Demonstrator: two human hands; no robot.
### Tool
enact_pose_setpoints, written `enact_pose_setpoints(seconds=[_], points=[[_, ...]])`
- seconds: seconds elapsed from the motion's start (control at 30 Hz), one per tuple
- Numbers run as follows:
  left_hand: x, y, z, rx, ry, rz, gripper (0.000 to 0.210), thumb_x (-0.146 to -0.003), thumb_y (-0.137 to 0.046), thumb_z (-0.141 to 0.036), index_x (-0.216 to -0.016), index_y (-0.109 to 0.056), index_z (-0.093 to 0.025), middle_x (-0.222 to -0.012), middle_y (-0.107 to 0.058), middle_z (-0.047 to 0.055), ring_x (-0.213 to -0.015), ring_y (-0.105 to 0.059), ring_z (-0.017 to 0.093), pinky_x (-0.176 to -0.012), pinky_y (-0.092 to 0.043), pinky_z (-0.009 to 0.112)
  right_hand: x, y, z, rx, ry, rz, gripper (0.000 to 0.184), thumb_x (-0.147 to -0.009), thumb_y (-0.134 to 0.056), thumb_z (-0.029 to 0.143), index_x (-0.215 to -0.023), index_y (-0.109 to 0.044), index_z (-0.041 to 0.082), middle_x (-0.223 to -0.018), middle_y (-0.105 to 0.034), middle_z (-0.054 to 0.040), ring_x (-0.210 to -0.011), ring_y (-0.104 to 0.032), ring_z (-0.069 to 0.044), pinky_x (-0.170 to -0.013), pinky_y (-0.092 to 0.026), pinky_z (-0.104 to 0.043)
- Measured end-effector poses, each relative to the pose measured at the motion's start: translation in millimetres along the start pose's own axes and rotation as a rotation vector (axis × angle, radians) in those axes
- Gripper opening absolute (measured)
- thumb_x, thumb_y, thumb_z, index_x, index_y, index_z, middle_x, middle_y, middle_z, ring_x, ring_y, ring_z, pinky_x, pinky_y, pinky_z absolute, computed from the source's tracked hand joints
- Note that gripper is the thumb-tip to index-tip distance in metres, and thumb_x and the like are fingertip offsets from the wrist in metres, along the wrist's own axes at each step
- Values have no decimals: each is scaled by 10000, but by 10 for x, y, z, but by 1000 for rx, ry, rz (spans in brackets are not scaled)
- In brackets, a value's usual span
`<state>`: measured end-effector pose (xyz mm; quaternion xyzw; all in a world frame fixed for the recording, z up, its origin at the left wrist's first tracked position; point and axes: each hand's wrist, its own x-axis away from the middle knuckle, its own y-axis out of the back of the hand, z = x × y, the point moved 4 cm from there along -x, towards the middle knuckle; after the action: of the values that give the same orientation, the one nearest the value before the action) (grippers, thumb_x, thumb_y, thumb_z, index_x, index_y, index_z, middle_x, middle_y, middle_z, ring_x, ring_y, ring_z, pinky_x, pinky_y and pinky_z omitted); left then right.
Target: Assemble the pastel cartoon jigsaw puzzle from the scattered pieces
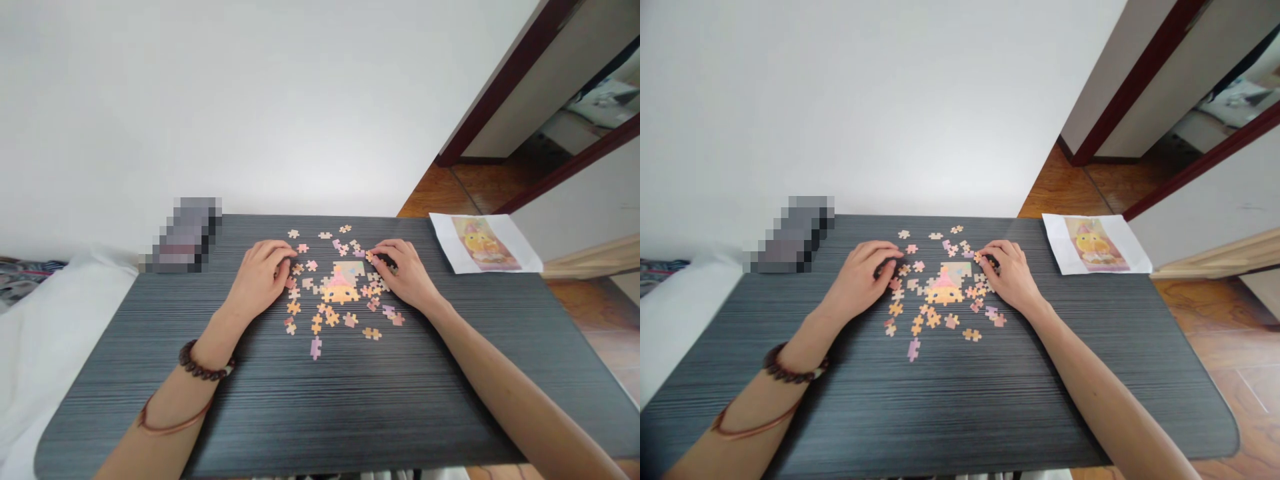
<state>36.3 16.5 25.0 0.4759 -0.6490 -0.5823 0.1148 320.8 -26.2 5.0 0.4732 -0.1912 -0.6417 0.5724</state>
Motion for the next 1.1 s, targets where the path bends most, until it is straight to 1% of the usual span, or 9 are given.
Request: enact_pose_setpoints(seconds=[0.07,0.23,0.37,0.53,0.63,0.73,0.8,0.93,1.1], points=[[3,2,2,6,-11,1,235,-987,-436,-192,-1042,-664,-198,-1151,-663,91,-1113,-593,266,-956,-489,463,-2,2,-2,-10,-2,-5,177,-969,-538,312,-1030,-686,235,-1114,-672,-104,-1054,-608,-283,-972,-474,-510],[12,-14,23,39,6,8,270,-964,-419,-133,-1058,-663,-201,-1148,-659,83,-1120,-593,253,-977,-486,455,-1,0,-24,-27,-5,-17,149,-960,-565,319,-1007,-675,230,-1103,-680,-104,-1045,-616,-282,-965,-480,-510],[18,-2,72,46,31,-8,237,-974,-437,-164,-1068,-652,-198,-1142,-648,86,-1120,-586,253,-997,-484,459,2,2,-37,-46,15,-38,140,-952,-580,322,-1010,-669,231,-1102,-681,-110,-1059,-622,-283,-970,-483,-510],[22,2,49,86,-21,-4,229,-998,-429,-196,-1059,-650,-188,-1117,-643,86,-1078,-583,236,-983,-487,428,3,2,-46,-56,18,-57,124,-944,-598,319,-995,-652,219,-1088,-679,-116,-1058,-631,-278,-961,-495,-491],[26,0,71,69,20,-18,209,-980,-445,-182,-1044,-643,-184,-1067,-639,82,-1042,-579,236,-961,-487,420,2,-1,-55,-66,9,-59,128,-937,-610,326,-986,-646,214,-1074,-679,-111,-1042,-637,-272,-946,-508,-477],[33,10,94,45,72,-31,190,-963,-467,-177,-1034,-643,-175,-987,-632,74,-967,-572,233,-915,-485,411,-2,0,-54,-84,7,-60,136,-940,-603,334,-982,-647,212,-1058,-681,-105,-1020,-643,-264,-931,-519,-466],[35,22,57,71,37,-15,177,-963,-483,-186,-1001,-655,-175,-944,-626,65,-928,-560,223,-890,-476,397,-6,0,-48,-95,13,-59,133,-944,-596,331,-980,-647,214,-1056,-681,-105,-1014,-645,-261,-929,-522,-463],[43,42,-90,153,-110,79,143,-950,-531,-201,-941,-672,-179,-928,-618,54,-904,-540,206,-876,-454,381,-11,-9,-38,-103,18,-53,117,-945,-593,320,-980,-645,221,-1055,-680,-104,-1012,-648,-263,-933,-522,-468],[57,42,-144,174,-159,118,130,-918,-627,-271,-993,-687,-182,-951,-611,52,-930,-535,201,-895,-457,366,-16,-34,-43,-107,15,-45,119,-945,-591,318,-986,-641,218,-1054,-680,-102,-1002,-648,-264,-924,-524,-471]])
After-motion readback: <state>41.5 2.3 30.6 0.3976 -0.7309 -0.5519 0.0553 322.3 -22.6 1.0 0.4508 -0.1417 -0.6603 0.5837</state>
